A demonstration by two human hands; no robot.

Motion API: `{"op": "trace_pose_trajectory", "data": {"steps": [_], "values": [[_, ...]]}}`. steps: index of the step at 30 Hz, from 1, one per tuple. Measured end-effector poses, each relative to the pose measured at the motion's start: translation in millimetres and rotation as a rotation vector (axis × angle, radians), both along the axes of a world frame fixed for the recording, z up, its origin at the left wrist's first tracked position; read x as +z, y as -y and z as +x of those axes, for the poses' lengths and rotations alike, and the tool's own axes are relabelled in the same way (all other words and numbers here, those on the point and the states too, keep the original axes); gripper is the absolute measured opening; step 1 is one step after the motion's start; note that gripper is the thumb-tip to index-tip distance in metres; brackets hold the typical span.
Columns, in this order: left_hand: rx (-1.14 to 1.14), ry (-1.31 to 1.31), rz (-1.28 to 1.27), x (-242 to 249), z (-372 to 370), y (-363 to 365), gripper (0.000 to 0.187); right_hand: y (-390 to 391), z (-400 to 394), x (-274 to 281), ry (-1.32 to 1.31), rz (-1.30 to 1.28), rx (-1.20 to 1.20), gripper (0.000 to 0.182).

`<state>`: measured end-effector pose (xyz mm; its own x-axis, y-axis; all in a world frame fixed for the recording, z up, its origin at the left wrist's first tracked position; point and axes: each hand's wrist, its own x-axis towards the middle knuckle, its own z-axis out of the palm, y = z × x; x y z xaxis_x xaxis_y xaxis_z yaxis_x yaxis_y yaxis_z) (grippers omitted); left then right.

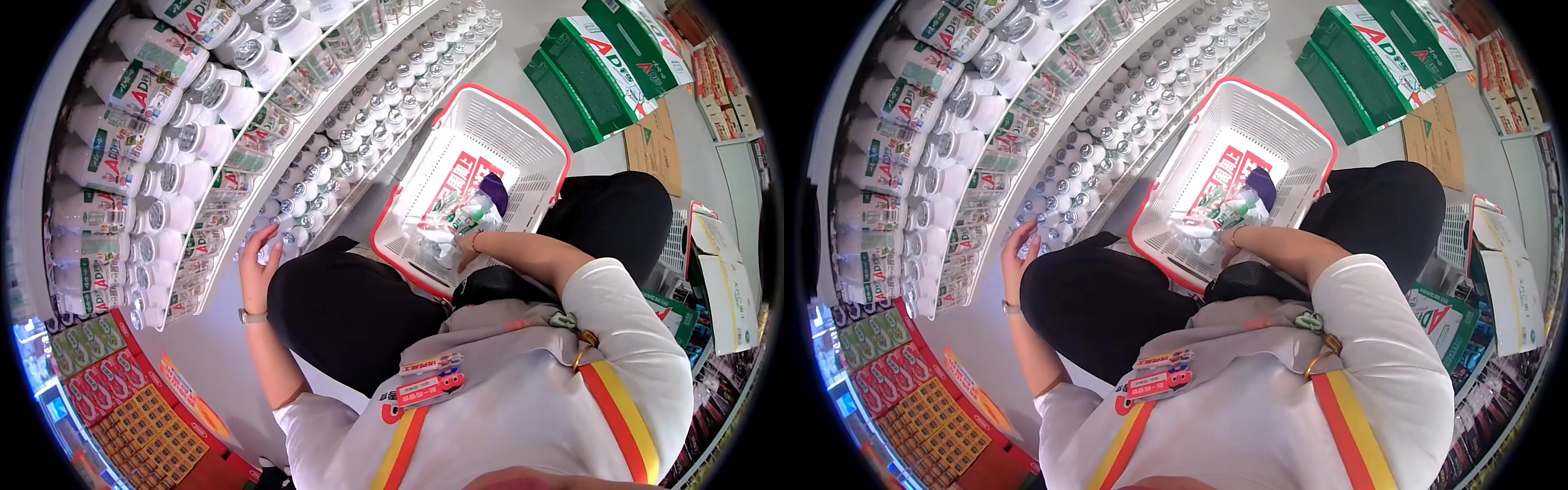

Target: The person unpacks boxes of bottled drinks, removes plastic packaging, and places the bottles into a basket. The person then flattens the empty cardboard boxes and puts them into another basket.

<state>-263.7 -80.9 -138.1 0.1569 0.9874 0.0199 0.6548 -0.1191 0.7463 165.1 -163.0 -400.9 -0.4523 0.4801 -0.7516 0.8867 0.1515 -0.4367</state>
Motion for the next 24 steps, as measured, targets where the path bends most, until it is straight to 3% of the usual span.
{"op": "trace_pose_trajectory", "data": {"steps": [1,3,4,5,7,8,9,10,12,13,14,15,17,18,20,21,23,24], "values": [[0.001,-0.003,0.001,8,10,9,0.032,7,0,-6,-0.010,-0.024,0.033,0.052],[0.240,0.074,-0.012,26,21,25,0.027,19,1,-17,-0.032,-0.051,0.122,0.048],[0.287,-0.056,0.165,37,23,33,0.024,27,1,-27,-0.041,-0.061,0.181,0.046],[0.337,0.090,0.256,34,15,43,0.022,28,1,-37,-0.055,-0.059,0.266,0.044],[0.609,0.715,0.294,57,48,74,0.018,29,-3,-75,-0.110,-0.064,0.486,0.040],[0.612,0.764,0.299,72,65,89,0.016,27,-5,-104,-0.140,-0.074,0.624,0.038],[0.530,0.513,0.343,79,76,99,0.015,16,-10,-137,-0.155,-0.100,0.763,0.036],[0.503,0.294,0.380,98,95,107,0.012,-2,-34,-96,-0.160,-0.121,0.918,0.034],[0.245,-0.083,0.397,123,117,117,0.022,-26,-35,-6,-0.047,0.003,0.825,0.034],[0.044,-0.121,0.340,134,128,116,0.033,-38,-41,56,-0.019,0.038,0.744,0.039],[-0.097,-0.116,0.339,133,140,116,0.045,-45,-50,123,-0.058,0.117,0.762,0.040],[-0.249,-0.112,0.328,130,151,114,0.058,-51,-51,157,-0.134,0.145,0.714,0.040],[-0.481,0.030,0.348,122,170,111,0.092,-57,-65,272,-0.069,0.063,0.697,0.041],[-0.474,0.016,0.361,119,179,108,0.092,-54,-61,323,-0.103,0.093,0.623,0.040],[-0.591,0.051,0.255,119,194,103,0.118,-51,-50,396,-0.340,0.038,0.441,0.032],[-0.590,0.045,0.273,126,199,107,0.118,-48,-40,416,-0.336,0.056,0.446,0.032],[-0.524,0.375,0.131,145,212,116,0.128,-48,-24,438,-0.722,-0.055,0.238,0.028],[-0.481,0.531,0.117,148,218,123,0.126,-47,-18,438,-0.717,-0.042,0.249,0.028]]}}
